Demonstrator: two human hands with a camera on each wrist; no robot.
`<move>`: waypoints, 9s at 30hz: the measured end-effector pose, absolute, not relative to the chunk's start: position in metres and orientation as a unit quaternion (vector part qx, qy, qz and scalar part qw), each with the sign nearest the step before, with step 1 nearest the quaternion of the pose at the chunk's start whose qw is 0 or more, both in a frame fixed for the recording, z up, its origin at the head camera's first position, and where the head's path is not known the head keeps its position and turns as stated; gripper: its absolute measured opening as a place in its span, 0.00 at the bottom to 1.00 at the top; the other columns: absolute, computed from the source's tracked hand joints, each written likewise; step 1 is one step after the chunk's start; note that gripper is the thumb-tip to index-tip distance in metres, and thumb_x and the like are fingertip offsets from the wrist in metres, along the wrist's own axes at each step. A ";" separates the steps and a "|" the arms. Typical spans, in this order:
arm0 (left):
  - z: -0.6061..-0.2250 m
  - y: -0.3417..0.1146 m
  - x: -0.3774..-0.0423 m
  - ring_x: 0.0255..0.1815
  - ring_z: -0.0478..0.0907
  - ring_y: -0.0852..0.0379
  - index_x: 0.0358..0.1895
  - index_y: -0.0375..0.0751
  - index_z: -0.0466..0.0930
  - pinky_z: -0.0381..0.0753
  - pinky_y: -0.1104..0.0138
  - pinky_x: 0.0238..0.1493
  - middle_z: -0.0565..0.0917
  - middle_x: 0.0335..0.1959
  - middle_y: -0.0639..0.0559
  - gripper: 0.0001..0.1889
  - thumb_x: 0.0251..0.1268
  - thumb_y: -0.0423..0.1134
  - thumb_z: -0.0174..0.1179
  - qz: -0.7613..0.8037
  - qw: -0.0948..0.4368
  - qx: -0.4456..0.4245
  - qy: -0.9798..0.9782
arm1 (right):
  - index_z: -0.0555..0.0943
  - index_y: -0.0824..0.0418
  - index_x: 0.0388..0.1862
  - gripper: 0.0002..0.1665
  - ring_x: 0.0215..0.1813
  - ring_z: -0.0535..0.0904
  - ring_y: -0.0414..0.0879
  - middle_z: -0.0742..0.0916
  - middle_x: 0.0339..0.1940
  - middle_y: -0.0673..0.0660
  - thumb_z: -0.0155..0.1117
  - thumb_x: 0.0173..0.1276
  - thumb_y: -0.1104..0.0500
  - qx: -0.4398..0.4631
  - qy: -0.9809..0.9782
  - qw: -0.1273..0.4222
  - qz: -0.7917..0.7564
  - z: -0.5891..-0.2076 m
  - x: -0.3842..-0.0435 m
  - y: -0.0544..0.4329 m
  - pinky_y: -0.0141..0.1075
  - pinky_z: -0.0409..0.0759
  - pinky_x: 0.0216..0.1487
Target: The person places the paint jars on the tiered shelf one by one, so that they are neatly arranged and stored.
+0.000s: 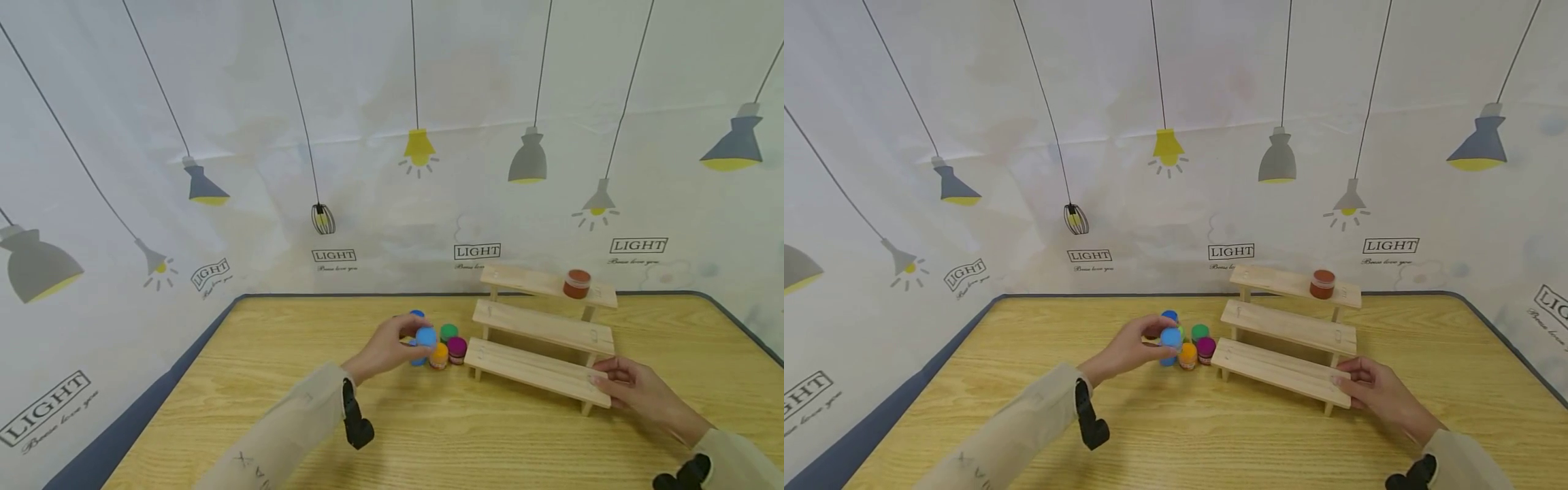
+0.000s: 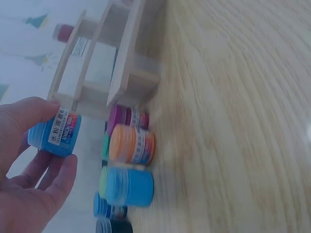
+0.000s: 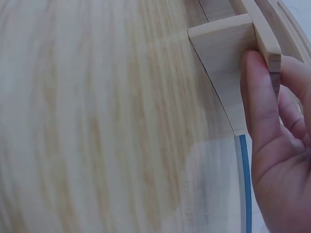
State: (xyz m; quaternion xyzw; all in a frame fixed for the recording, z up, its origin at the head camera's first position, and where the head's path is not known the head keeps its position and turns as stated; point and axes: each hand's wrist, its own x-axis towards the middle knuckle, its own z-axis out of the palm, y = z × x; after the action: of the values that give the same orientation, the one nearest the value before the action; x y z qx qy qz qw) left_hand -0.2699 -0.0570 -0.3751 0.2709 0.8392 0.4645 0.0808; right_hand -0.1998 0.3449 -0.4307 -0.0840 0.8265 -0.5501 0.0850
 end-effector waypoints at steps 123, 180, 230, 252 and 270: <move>-0.333 0.129 -0.317 0.56 0.68 0.54 0.61 0.51 0.67 0.70 0.71 0.49 0.71 0.57 0.50 0.26 0.57 0.40 0.60 0.492 0.013 0.254 0.833 | 0.66 0.76 0.47 0.17 0.19 0.66 0.38 0.76 0.27 0.51 0.48 0.69 0.61 -0.102 0.822 0.064 -0.556 -0.436 -0.200 0.343 0.37 0.71 0.20; -0.409 -0.064 -0.293 0.36 0.74 0.55 0.44 0.35 0.78 0.75 0.65 0.38 0.79 0.38 0.48 0.12 0.59 0.36 0.57 0.509 -0.015 0.202 0.837 | 0.65 0.76 0.51 0.23 0.28 0.72 0.38 0.79 0.33 0.52 0.47 0.70 0.56 -0.066 0.827 0.095 -0.550 -0.431 -0.201 0.341 0.35 0.75 0.27; -0.434 -0.072 -0.297 0.40 0.72 0.54 0.44 0.38 0.73 0.73 0.63 0.43 0.74 0.41 0.46 0.18 0.51 0.41 0.65 0.488 0.084 0.190 0.848 | 0.65 0.76 0.51 0.22 0.27 0.71 0.39 0.78 0.33 0.52 0.47 0.70 0.57 -0.067 0.836 0.083 -0.539 -0.432 -0.200 0.342 0.36 0.75 0.27; -0.432 -0.080 -0.290 0.47 0.73 0.51 0.54 0.40 0.70 0.73 0.63 0.47 0.74 0.48 0.47 0.25 0.51 0.37 0.64 0.494 0.117 0.221 0.833 | 0.68 0.73 0.48 0.17 0.30 0.74 0.37 0.79 0.33 0.51 0.48 0.69 0.59 -0.091 0.829 0.071 -0.547 -0.435 -0.201 0.344 0.35 0.76 0.26; -0.431 -0.080 -0.290 0.45 0.74 0.52 0.50 0.40 0.74 0.73 0.63 0.46 0.76 0.46 0.49 0.20 0.53 0.40 0.63 0.479 0.093 0.223 0.844 | 0.65 0.77 0.51 0.23 0.25 0.70 0.39 0.78 0.32 0.53 0.48 0.69 0.57 -0.067 0.837 0.078 -0.538 -0.433 -0.201 0.342 0.36 0.74 0.25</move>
State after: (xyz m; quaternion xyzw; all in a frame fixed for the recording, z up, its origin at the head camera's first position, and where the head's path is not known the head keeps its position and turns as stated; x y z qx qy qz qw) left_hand -0.2897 -0.0801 -0.4308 0.2228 0.8438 0.4792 0.0935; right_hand -0.2010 0.3421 -0.4328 -0.0674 0.8368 -0.5377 0.0780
